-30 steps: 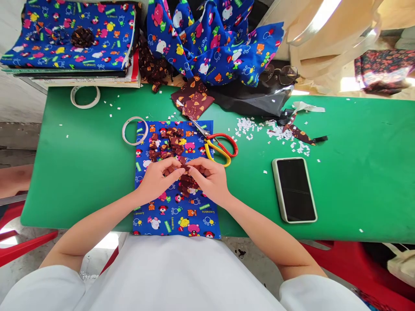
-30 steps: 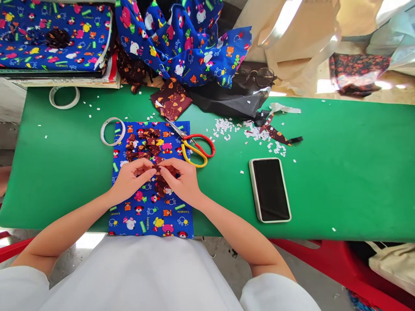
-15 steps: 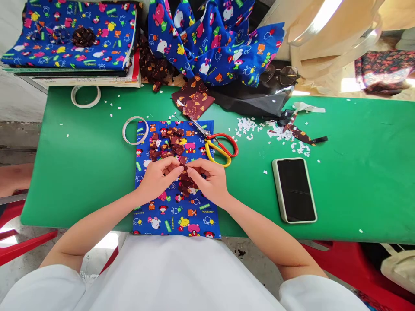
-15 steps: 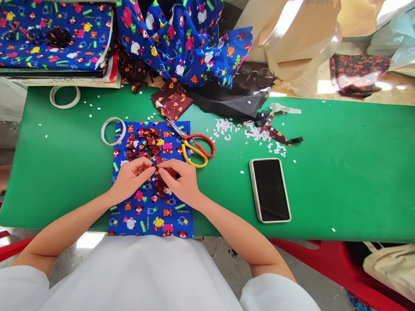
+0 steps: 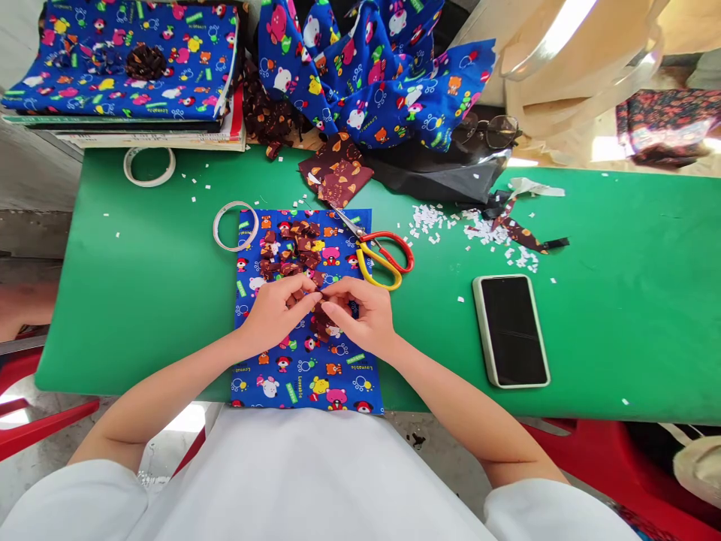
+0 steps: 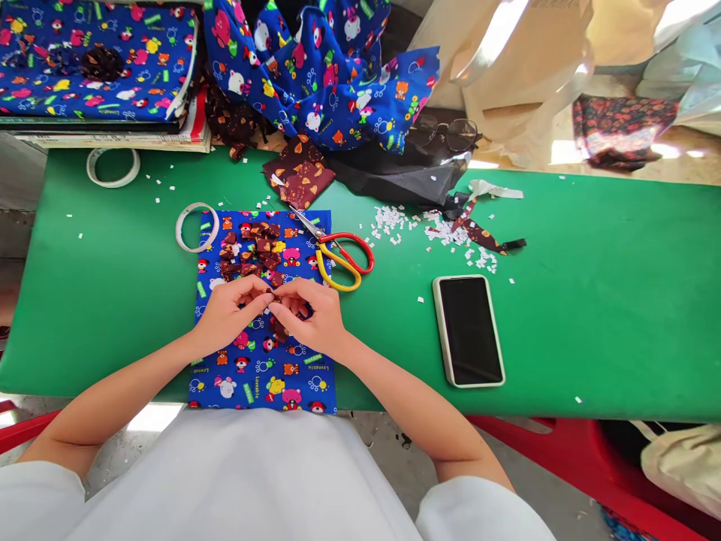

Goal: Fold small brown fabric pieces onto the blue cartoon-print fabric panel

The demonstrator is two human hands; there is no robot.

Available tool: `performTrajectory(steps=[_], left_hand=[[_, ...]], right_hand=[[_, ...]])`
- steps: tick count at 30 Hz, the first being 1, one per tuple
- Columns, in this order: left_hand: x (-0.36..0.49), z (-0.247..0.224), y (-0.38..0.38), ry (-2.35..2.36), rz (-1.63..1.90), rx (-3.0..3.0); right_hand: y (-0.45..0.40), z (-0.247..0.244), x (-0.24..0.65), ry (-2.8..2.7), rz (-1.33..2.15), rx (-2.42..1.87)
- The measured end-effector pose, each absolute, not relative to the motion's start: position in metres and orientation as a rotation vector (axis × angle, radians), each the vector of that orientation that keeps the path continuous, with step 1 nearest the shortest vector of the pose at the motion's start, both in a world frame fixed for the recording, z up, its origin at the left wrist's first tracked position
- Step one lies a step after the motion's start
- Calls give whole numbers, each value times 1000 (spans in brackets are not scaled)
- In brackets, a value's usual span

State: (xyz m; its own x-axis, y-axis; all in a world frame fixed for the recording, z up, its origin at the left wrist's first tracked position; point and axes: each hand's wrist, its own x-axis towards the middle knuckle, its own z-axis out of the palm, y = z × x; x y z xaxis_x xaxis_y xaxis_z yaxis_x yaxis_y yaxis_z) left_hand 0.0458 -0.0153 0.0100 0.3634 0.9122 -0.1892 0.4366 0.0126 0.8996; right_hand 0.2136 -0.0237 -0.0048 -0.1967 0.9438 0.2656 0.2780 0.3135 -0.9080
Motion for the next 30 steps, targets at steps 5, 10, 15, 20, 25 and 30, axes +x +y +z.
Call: performTrajectory(steps=[5, 10, 15, 20, 25, 30], left_hand=[[47, 8, -17, 1240, 580, 1789], [47, 7, -17, 1239, 618, 1824], [46, 6, -17, 1257, 725, 1859], [40, 8, -11, 1225, 933, 2116], [27, 10, 7, 1463, 1137, 2331], [15, 6, 21, 1567, 890, 2376]], right_hand=[[-25, -6, 212, -1683, 891, -1219], [-25, -6, 212, -1706, 871, -1197], [-25, -4, 212, -1618, 899, -1252], [-24, -2, 216, -1683, 860, -1192], [-12, -2, 229, -1718, 697, -1281], [9, -8, 250, -1833, 373, -1541]])
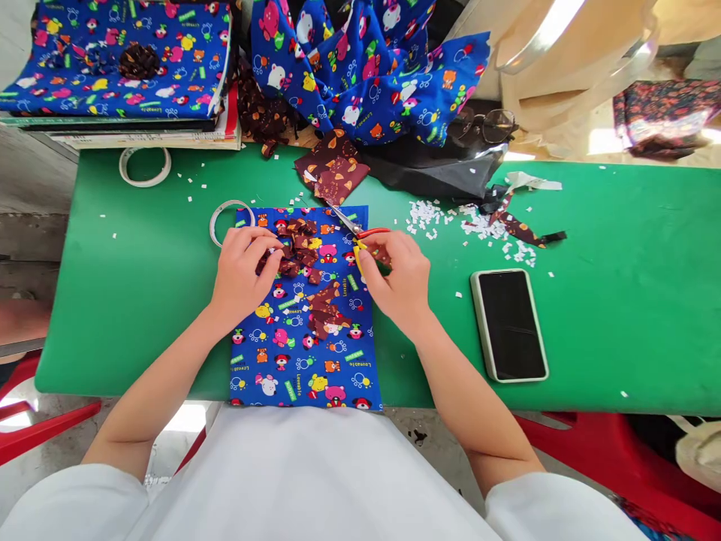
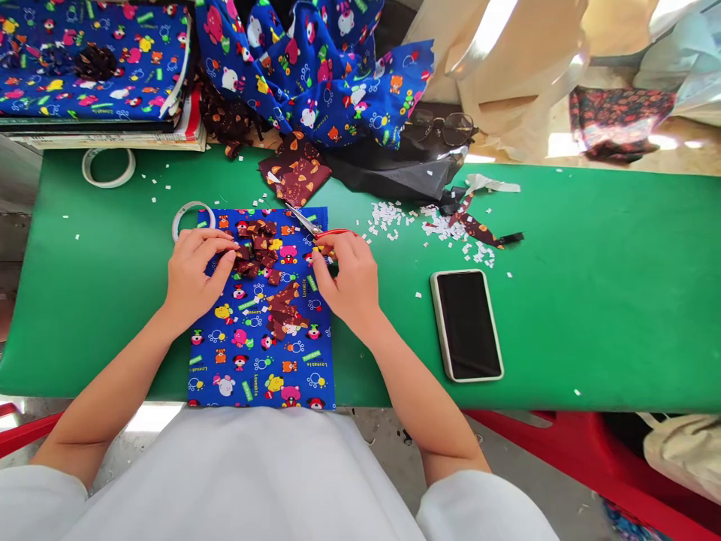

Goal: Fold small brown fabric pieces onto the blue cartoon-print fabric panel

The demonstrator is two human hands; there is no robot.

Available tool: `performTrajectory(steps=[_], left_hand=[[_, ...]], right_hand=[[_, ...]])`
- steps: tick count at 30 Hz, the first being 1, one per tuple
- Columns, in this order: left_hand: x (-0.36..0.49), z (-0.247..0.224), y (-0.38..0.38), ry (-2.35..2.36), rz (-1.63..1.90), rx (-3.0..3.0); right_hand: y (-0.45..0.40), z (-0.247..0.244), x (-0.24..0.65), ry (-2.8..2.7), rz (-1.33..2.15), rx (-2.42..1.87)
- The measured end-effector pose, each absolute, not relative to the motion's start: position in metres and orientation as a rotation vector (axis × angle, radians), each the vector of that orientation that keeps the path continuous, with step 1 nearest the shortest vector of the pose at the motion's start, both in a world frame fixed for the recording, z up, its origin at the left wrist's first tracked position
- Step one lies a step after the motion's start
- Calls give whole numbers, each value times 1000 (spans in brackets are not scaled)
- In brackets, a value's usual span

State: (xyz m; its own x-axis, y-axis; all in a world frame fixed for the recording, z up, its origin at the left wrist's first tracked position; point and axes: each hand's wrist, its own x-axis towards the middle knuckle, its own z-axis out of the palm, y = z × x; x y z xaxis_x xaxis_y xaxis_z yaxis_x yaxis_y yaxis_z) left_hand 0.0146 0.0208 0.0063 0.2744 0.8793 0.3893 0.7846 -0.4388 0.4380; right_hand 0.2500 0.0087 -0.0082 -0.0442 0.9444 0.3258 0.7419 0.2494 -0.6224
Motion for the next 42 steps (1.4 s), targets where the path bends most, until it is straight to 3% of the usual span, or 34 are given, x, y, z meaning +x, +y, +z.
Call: performTrajectory(steps=[5, 14, 20, 24, 31, 42], left_hand=[[5, 8, 26, 1671, 797, 2373], [-5, 6, 30, 1990, 435, 2327], [-6, 5, 31, 2007, 398, 2332], [-6, 8, 31, 1998, 458, 2329], [8, 20, 19, 1827, 885, 2240], [17, 26, 9, 1696, 1001, 2109]], right_hand=[[16, -21, 264, -1893, 213, -1772], [14, -20, 263, -1950, 333, -1841], [15, -28, 262, -1920, 311, -1805], [16, -27, 260, -1846, 275, -1781], [15, -19, 254, -1775, 242, -1635], [9, -21, 248, -1923, 266, -1459]])
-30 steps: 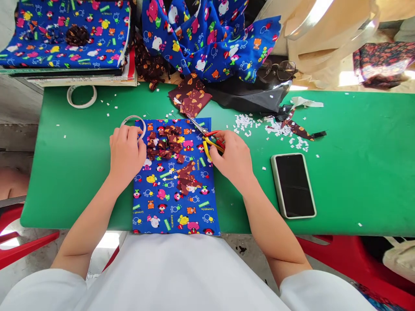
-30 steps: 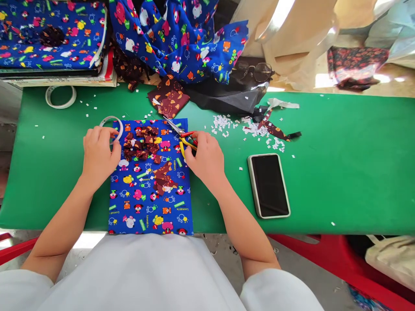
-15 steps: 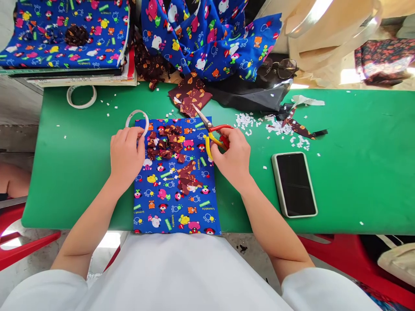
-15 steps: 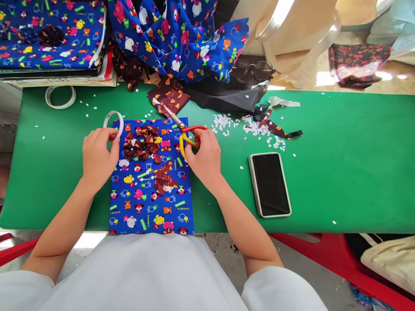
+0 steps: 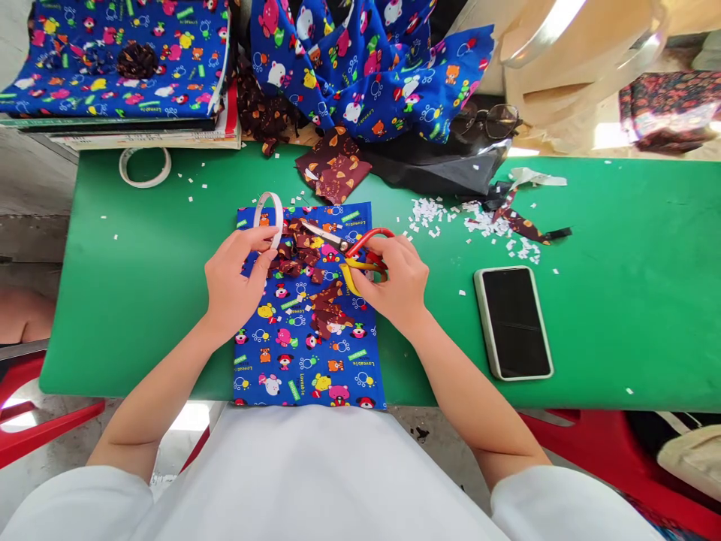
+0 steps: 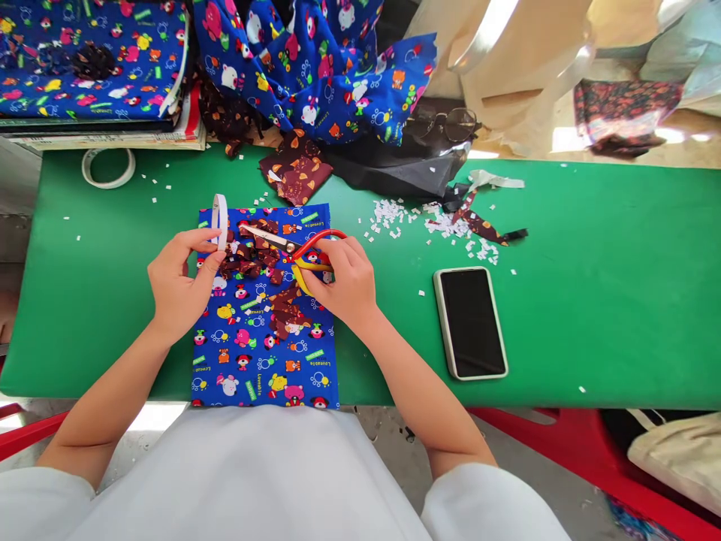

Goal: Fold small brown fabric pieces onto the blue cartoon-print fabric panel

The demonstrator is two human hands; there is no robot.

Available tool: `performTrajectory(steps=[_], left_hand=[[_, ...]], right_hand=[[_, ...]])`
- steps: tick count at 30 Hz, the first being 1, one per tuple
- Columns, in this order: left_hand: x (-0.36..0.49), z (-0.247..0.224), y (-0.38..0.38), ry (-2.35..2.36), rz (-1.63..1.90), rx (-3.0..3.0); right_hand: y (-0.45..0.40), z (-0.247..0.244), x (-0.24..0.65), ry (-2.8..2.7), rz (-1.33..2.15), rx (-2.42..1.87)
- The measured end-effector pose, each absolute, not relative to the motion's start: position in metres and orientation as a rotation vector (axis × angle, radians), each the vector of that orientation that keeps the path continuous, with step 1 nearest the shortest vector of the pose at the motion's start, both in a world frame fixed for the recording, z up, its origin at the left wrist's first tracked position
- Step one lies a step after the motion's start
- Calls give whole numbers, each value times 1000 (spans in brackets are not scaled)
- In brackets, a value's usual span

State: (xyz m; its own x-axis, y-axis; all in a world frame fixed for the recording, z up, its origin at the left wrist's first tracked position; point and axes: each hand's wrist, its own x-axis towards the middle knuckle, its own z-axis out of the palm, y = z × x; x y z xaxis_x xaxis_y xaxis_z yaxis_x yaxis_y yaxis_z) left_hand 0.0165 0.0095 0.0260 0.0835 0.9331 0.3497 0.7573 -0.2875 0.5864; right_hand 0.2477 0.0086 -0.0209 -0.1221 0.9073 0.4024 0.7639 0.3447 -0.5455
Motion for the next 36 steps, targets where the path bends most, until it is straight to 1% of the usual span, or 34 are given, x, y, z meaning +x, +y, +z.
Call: performTrajectory(steps=[6, 11, 16, 21, 31, 36], left_hand=[[16, 23, 9, 1682, 1020, 2094], [18, 23, 9, 1674, 1026, 2087], [18, 20, 9, 1606, 1087, 2080], [18, 20, 9, 1578, 1076, 2063], [20, 16, 8, 1418, 1203, 2011], [20, 15, 8, 1384, 1209, 1931]], right_hand=[[5, -14, 247, -1952, 241, -1473], [3, -12, 247, -1969, 239, -1363], [0, -12, 244, -2038, 293, -1332], [-2, -11, 241, -2049, 332, -1286], [2, -14, 240, -2069, 154, -1227], [4, -15, 241, -2103, 132, -1204]])
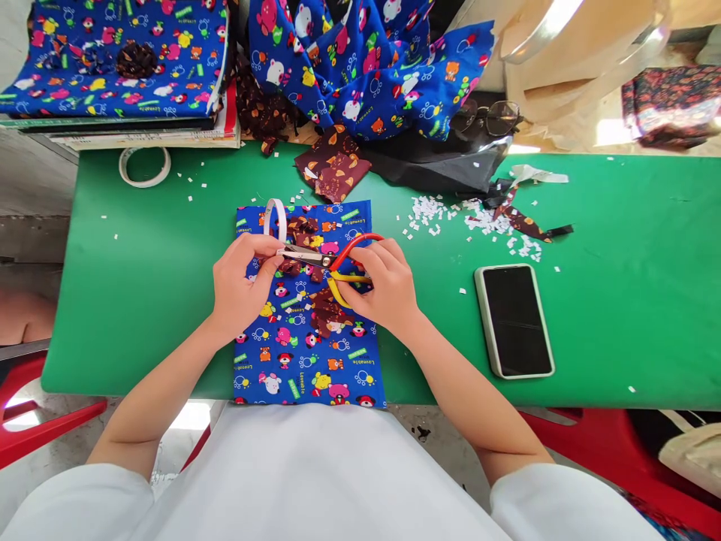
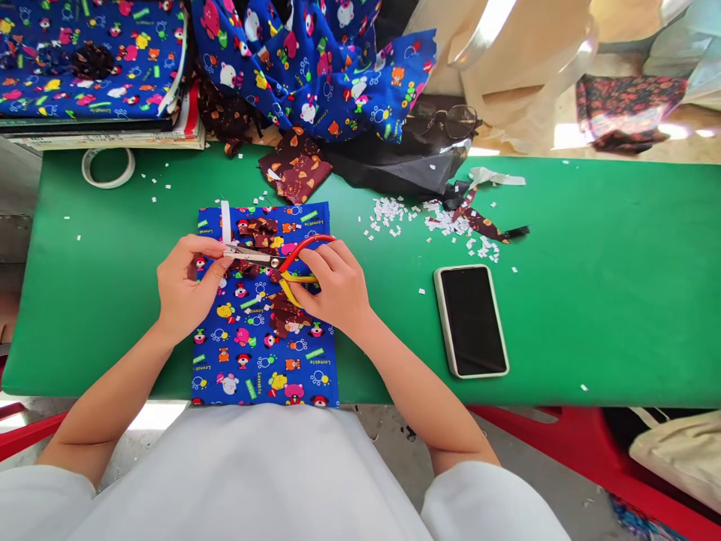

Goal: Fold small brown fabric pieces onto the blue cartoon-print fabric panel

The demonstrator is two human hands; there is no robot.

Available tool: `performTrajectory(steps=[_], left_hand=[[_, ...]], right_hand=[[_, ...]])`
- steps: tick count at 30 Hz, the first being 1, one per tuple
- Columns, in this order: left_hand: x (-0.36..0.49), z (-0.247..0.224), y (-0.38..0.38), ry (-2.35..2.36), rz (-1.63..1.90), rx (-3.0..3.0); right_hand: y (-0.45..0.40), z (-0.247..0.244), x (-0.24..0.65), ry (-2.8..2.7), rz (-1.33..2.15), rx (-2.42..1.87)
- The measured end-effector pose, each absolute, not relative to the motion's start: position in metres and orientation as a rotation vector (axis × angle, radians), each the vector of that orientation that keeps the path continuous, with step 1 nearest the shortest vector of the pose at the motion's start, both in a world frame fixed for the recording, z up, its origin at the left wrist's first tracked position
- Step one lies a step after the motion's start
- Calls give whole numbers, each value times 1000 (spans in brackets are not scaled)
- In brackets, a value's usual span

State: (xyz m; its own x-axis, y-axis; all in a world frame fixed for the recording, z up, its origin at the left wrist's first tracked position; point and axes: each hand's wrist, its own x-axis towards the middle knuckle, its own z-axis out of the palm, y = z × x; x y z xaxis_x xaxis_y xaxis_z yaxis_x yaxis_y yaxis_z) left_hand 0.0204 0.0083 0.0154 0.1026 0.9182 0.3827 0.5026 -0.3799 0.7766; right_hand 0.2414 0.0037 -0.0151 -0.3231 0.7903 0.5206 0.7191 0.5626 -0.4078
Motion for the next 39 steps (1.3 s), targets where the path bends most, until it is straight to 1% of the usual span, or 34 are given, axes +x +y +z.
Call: performTrajectory(steps=[7, 26, 33, 39], left_hand=[[20, 15, 7, 1425, 1158, 1860], [21, 15, 9, 1394, 1176, 1839], [20, 14, 10, 1389, 1196, 1892], [22, 17, 9, 1445, 1226, 2091]], right_hand=[[6, -15, 245, -2175, 177, -1200], [8, -16, 249, -2250, -12, -1176], [7, -15, 249, -2255, -100, -1215], [6, -15, 249, -2234, -127, -1170]])
